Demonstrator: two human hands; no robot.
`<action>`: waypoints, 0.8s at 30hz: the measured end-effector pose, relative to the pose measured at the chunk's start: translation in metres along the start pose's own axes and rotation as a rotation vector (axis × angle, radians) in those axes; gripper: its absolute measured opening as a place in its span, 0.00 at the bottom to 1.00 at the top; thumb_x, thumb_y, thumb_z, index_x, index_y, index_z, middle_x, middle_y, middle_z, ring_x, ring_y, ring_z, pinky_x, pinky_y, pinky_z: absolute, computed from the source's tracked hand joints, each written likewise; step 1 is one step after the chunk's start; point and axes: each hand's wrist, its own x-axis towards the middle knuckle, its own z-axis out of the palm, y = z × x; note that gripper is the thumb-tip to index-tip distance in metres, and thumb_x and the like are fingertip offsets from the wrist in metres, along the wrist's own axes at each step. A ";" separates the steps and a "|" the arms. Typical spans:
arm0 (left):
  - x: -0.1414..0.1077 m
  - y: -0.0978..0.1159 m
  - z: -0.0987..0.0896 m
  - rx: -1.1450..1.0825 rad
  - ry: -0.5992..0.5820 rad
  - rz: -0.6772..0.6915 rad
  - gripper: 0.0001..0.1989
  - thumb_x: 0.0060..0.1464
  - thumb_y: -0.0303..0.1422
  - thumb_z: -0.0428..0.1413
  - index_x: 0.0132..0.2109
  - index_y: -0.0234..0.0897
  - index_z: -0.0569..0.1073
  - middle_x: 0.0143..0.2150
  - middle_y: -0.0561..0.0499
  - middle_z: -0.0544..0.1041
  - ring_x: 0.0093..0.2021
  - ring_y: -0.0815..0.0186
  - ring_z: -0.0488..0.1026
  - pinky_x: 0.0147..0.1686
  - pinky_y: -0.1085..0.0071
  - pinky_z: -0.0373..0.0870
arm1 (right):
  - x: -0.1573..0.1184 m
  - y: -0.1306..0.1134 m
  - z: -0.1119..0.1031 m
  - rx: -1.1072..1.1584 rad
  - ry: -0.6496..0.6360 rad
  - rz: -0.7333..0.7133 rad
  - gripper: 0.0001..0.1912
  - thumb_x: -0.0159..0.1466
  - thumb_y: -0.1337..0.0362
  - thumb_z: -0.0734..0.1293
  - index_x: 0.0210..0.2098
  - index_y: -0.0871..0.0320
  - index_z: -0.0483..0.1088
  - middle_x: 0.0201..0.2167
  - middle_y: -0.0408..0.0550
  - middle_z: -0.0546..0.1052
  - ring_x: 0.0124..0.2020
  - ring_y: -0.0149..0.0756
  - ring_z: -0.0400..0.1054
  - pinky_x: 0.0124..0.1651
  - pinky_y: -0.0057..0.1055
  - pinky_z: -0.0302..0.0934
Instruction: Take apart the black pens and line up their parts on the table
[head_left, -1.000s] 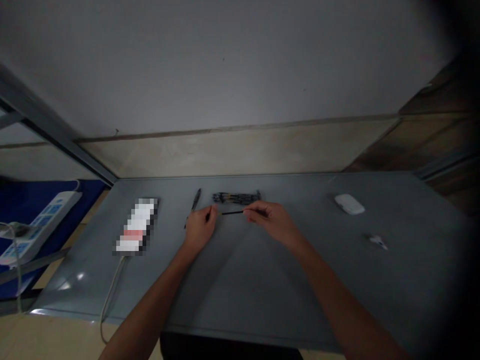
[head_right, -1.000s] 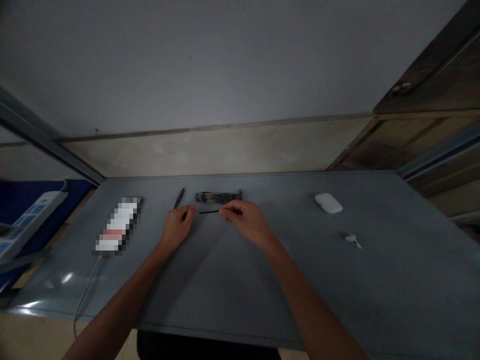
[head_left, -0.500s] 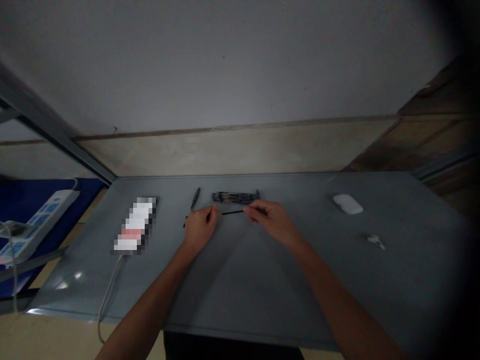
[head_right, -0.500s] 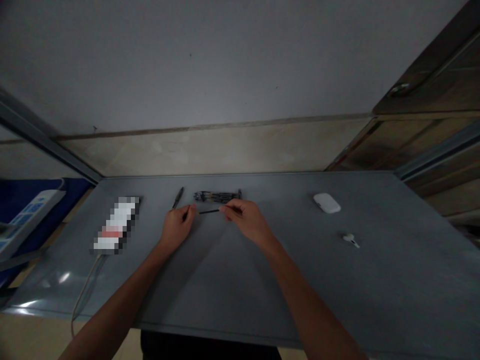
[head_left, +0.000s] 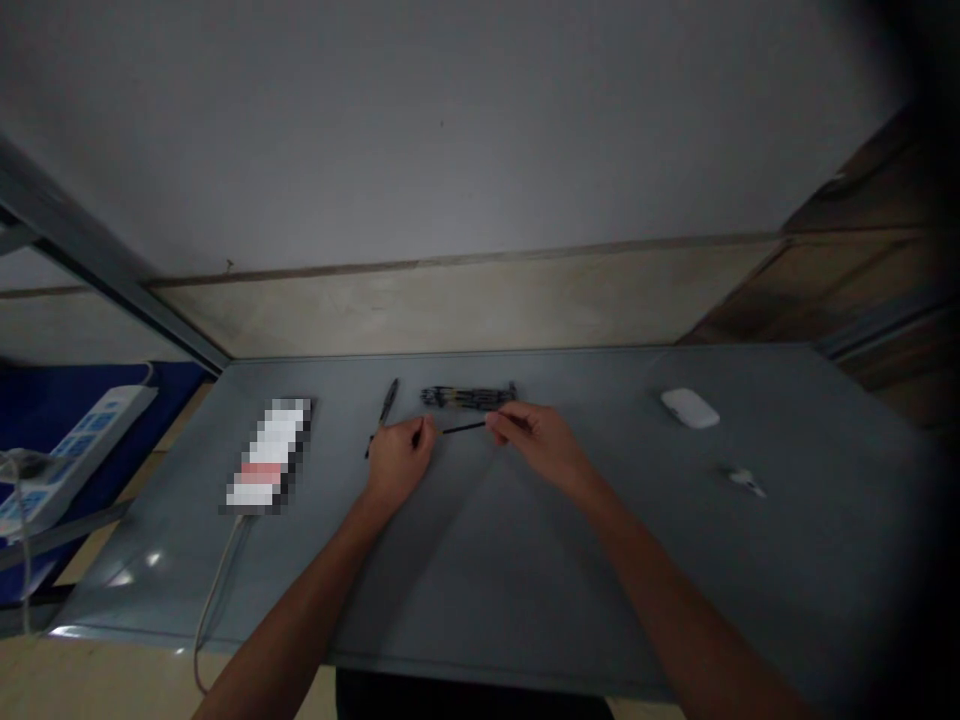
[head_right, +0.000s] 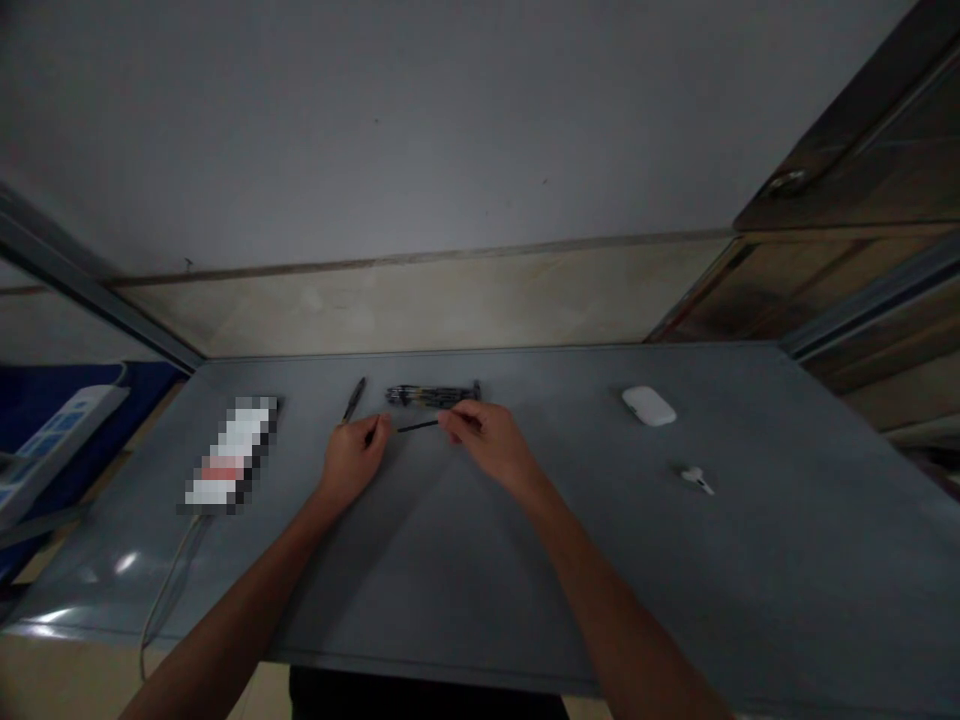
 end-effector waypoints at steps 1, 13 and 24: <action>0.000 0.000 0.000 0.007 0.002 0.001 0.24 0.65 0.41 0.45 0.23 0.37 0.68 0.19 0.51 0.66 0.21 0.68 0.60 0.26 0.70 0.47 | -0.001 -0.001 0.000 -0.013 -0.011 0.019 0.21 0.67 0.50 0.62 0.25 0.56 0.72 0.20 0.44 0.72 0.23 0.33 0.66 0.29 0.29 0.59; -0.001 0.002 0.000 0.079 0.011 0.024 0.24 0.66 0.40 0.45 0.25 0.35 0.70 0.21 0.49 0.71 0.22 0.67 0.63 0.27 0.69 0.47 | 0.001 0.002 0.003 0.000 -0.014 -0.037 0.12 0.64 0.55 0.65 0.31 0.57 0.73 0.27 0.46 0.76 0.29 0.35 0.69 0.33 0.29 0.60; -0.001 0.002 -0.001 0.083 0.007 0.031 0.24 0.67 0.40 0.44 0.25 0.35 0.71 0.22 0.48 0.73 0.23 0.67 0.64 0.27 0.69 0.47 | 0.000 0.000 -0.002 0.012 -0.058 -0.045 0.09 0.63 0.58 0.67 0.34 0.57 0.75 0.29 0.46 0.76 0.32 0.36 0.69 0.36 0.29 0.60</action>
